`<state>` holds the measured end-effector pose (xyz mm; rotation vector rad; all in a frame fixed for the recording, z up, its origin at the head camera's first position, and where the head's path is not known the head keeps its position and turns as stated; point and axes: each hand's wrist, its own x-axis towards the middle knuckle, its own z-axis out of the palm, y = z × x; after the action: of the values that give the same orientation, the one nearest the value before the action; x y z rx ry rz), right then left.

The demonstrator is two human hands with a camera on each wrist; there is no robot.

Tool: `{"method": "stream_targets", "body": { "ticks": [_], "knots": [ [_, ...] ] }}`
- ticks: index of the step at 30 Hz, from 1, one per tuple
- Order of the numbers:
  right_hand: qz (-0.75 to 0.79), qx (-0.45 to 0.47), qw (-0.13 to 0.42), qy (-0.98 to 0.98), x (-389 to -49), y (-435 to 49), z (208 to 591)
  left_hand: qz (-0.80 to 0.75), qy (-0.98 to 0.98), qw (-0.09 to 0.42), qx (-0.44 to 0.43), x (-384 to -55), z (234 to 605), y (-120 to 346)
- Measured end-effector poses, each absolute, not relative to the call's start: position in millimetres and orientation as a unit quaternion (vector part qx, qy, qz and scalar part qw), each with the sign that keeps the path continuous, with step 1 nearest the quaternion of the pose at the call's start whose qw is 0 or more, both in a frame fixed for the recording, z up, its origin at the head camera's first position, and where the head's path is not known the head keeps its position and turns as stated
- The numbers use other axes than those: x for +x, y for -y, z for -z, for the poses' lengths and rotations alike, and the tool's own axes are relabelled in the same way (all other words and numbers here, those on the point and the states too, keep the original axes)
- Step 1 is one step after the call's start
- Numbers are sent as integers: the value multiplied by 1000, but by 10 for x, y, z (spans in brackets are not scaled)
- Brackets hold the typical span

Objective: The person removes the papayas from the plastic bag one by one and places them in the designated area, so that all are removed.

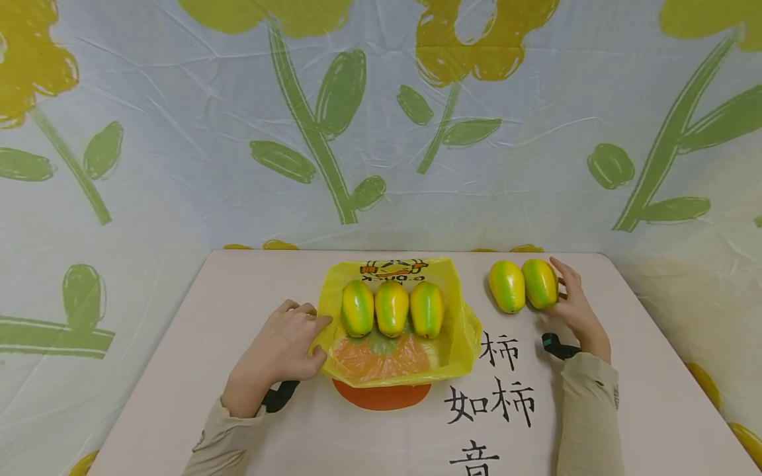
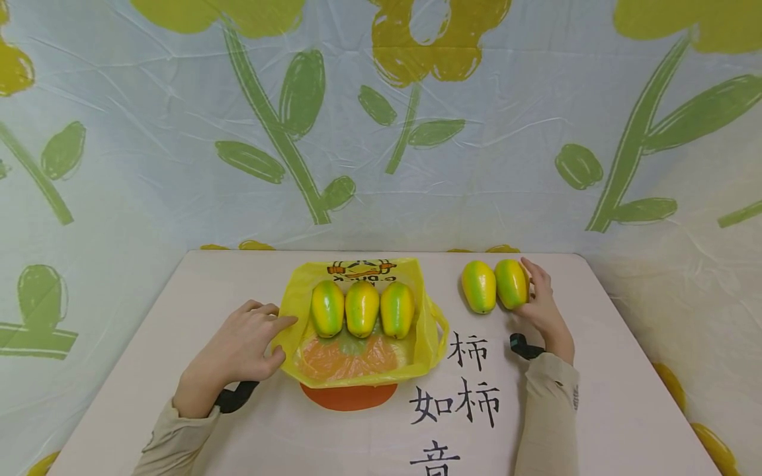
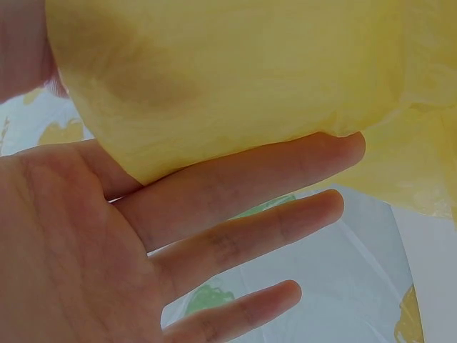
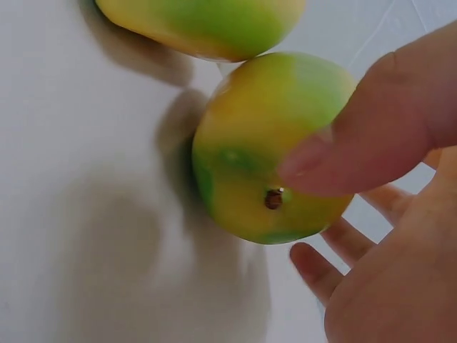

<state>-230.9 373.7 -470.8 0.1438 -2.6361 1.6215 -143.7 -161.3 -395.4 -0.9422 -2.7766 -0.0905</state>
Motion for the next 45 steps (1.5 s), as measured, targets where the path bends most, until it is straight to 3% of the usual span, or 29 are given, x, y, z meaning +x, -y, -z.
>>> {"method": "stream_targets", "body": {
  "ticks": [24,45],
  "knots": [
    [-493,44,49,867,-2175,-3725,4457,31,944,93,-316,-1437,3951,1614],
    [-507,94,73,854,-2141,-3186,3995,35,938,104,-328,-1433,3952,1599]
  ]
}}
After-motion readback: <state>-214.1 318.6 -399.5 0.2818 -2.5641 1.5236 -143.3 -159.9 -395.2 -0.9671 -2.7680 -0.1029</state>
